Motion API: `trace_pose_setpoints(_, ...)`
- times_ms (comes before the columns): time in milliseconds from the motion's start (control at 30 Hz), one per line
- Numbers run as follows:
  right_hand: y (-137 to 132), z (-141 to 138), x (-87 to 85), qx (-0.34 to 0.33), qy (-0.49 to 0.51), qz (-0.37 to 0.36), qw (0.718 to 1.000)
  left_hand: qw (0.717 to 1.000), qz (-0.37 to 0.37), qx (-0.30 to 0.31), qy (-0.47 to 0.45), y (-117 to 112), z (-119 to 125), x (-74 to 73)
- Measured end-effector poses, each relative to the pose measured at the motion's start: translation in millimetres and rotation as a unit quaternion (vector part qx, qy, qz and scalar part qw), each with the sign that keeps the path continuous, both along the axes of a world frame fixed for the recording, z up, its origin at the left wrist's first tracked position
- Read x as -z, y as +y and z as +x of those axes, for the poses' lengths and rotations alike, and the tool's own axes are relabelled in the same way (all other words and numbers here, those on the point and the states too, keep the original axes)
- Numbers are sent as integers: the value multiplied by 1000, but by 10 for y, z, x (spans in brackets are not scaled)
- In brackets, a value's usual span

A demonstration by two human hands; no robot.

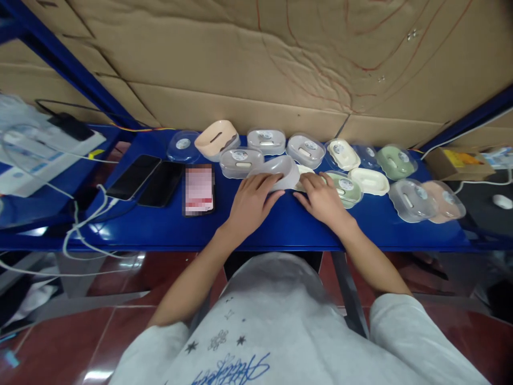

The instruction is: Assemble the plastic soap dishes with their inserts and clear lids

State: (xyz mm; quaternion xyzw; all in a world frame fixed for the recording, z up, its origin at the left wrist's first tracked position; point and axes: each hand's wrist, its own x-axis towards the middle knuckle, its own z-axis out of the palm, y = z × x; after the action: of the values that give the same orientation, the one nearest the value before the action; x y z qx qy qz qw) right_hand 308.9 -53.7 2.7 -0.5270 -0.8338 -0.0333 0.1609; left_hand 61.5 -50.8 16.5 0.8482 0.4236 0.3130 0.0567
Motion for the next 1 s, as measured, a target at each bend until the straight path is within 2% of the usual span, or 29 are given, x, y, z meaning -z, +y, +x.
trace_pose_setpoints(100, -143, -92, 93, -38, -21, -26, 999, 998, -1, -28, -49, -205, -168, 81)
trace_pose_setpoints(233, -535, -238, 192, -125, 48, -40, 990, 995, 1, -82, -53, -363, -358, 211)
trace_pose_setpoints(300, -723, -278, 234, -153, 100, -44, 982, 996, 4, -79, -39, -407, -392, 277)
trace_pose_setpoints(400, -875, -279, 273, -113, 164, -12, 980, 999, -10, -30, 3, -458, -359, 359)
trace_pose_setpoints(500, -866, -252, 270, -83, 143, 4, 986, 998, -28, 22, 46, -514, -302, 410)
trace_pose_setpoints(667, -769, -241, 249, -141, 85, -18, 986, 997, -11, 39, 59, -620, -396, 475)
trace_pose_setpoints(833, -764, -258, 260, -117, 83, -14, 990, 997, -47, 57, 22, -660, -618, 548)
trace_pose_setpoints(1000, -781, -317, 251, -109, 57, -29, 992, 993, -69, 93, 7, -584, -669, 567)
